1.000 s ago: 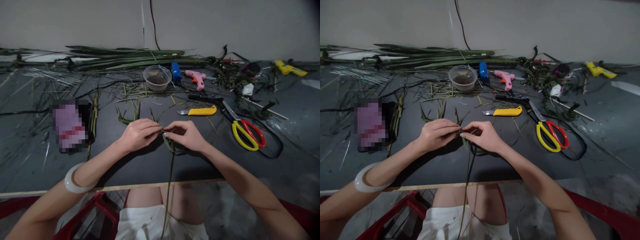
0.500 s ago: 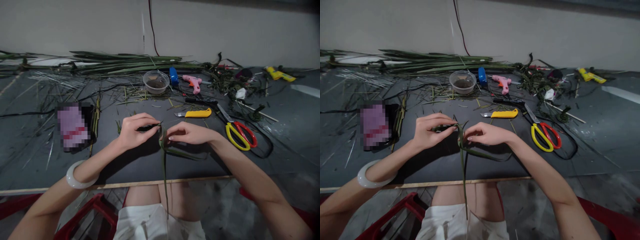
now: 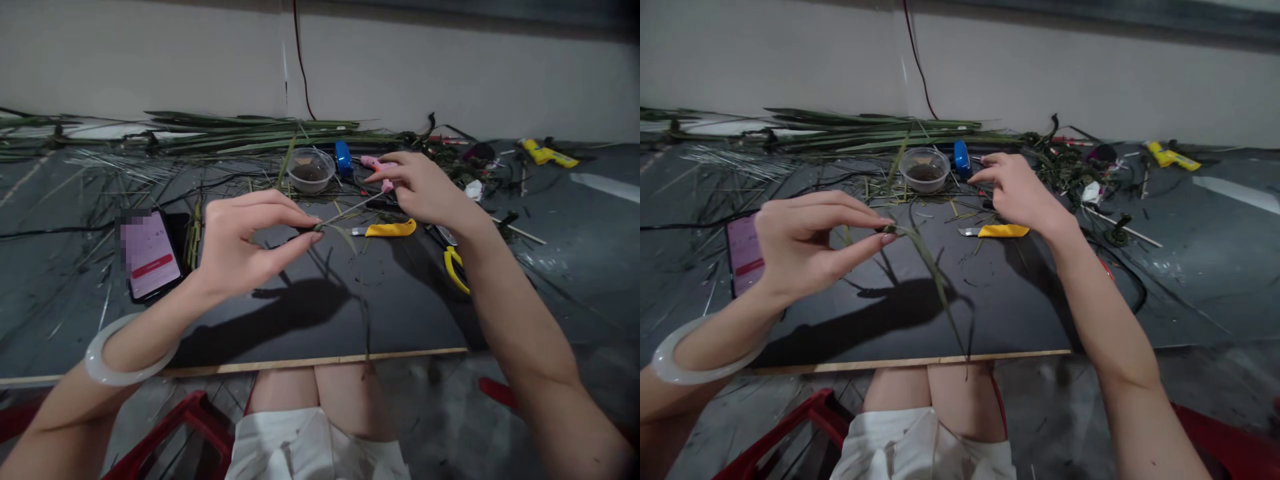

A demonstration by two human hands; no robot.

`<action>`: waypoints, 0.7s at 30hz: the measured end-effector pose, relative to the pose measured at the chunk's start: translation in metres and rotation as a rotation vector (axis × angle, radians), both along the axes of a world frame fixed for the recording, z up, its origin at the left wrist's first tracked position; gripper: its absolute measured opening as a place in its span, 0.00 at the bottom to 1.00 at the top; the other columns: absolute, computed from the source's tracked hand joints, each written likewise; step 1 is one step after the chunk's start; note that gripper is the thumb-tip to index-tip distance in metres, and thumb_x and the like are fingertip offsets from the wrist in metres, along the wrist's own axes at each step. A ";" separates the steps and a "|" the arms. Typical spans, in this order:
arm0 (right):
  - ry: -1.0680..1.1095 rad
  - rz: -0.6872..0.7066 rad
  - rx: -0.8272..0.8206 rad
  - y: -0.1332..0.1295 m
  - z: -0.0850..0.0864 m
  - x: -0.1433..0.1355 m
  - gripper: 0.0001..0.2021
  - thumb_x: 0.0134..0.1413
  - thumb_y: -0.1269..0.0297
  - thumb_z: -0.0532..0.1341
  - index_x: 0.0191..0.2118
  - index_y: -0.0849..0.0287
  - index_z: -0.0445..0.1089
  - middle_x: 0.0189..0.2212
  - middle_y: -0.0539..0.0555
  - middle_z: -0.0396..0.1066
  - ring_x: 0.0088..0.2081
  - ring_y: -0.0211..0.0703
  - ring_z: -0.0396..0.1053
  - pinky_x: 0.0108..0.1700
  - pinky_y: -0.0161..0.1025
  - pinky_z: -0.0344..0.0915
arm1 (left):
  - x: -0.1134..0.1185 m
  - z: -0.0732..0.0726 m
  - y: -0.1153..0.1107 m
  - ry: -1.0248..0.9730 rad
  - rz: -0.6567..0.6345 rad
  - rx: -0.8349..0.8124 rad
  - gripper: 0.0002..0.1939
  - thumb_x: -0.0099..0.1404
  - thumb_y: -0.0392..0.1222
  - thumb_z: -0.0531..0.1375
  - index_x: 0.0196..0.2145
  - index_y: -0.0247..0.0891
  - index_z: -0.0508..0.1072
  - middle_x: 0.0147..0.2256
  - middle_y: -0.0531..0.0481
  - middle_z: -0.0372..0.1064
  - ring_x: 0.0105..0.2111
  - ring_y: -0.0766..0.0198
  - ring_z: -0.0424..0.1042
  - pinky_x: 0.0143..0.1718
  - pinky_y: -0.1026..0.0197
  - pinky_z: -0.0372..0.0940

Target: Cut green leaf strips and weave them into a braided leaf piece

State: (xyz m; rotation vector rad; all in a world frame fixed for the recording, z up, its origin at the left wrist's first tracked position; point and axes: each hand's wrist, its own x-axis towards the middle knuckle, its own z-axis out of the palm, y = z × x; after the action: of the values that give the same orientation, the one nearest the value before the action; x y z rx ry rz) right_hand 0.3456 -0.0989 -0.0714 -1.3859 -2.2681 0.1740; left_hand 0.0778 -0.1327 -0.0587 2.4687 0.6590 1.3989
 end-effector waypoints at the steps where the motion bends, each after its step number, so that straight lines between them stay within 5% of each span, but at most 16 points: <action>1: 0.091 -0.028 -0.023 -0.004 0.002 -0.002 0.16 0.51 0.74 0.53 0.40 0.56 0.74 0.47 0.57 0.71 0.52 0.52 0.65 0.54 0.53 0.59 | 0.001 -0.003 0.002 0.009 0.010 -0.030 0.01 0.55 0.37 0.65 0.26 0.38 0.76 0.26 0.53 0.74 0.25 0.69 0.72 0.28 0.68 0.67; 7: 0.573 0.170 -0.712 -0.044 0.000 -0.040 0.14 0.49 0.56 0.62 0.36 0.60 0.75 0.31 0.53 0.76 0.36 0.42 0.72 0.41 0.39 0.67 | 0.007 -0.032 0.011 0.013 0.013 -0.198 0.04 0.55 0.38 0.64 0.25 0.36 0.75 0.24 0.52 0.73 0.25 0.69 0.71 0.27 0.68 0.66; 11: 0.835 0.114 -1.058 -0.052 -0.020 -0.047 0.14 0.41 0.55 0.67 0.29 0.62 0.74 0.25 0.52 0.74 0.28 0.36 0.70 0.34 0.33 0.67 | 0.012 -0.052 0.009 0.013 0.020 -0.248 0.05 0.56 0.38 0.64 0.25 0.34 0.75 0.25 0.50 0.74 0.25 0.68 0.72 0.28 0.68 0.66; 16: 1.091 0.013 -1.304 -0.052 -0.037 -0.034 0.13 0.38 0.60 0.70 0.27 0.63 0.70 0.22 0.50 0.72 0.24 0.33 0.70 0.28 0.29 0.68 | 0.019 -0.071 0.006 -0.022 0.018 -0.237 0.05 0.57 0.37 0.63 0.26 0.34 0.75 0.26 0.48 0.74 0.26 0.68 0.72 0.29 0.68 0.67; 21: 1.125 -0.042 -1.325 -0.056 -0.041 -0.021 0.14 0.35 0.62 0.71 0.28 0.63 0.69 0.17 0.48 0.70 0.19 0.32 0.68 0.21 0.26 0.65 | 0.023 -0.085 0.001 -0.048 0.013 -0.163 0.03 0.57 0.35 0.62 0.27 0.34 0.75 0.26 0.48 0.74 0.26 0.69 0.72 0.30 0.69 0.68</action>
State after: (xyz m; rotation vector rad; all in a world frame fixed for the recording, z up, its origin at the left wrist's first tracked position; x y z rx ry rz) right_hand 0.3246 -0.1547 -0.1124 -1.2081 -0.9999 2.0717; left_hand 0.1010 -0.1317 -0.1433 2.3024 0.7479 1.3476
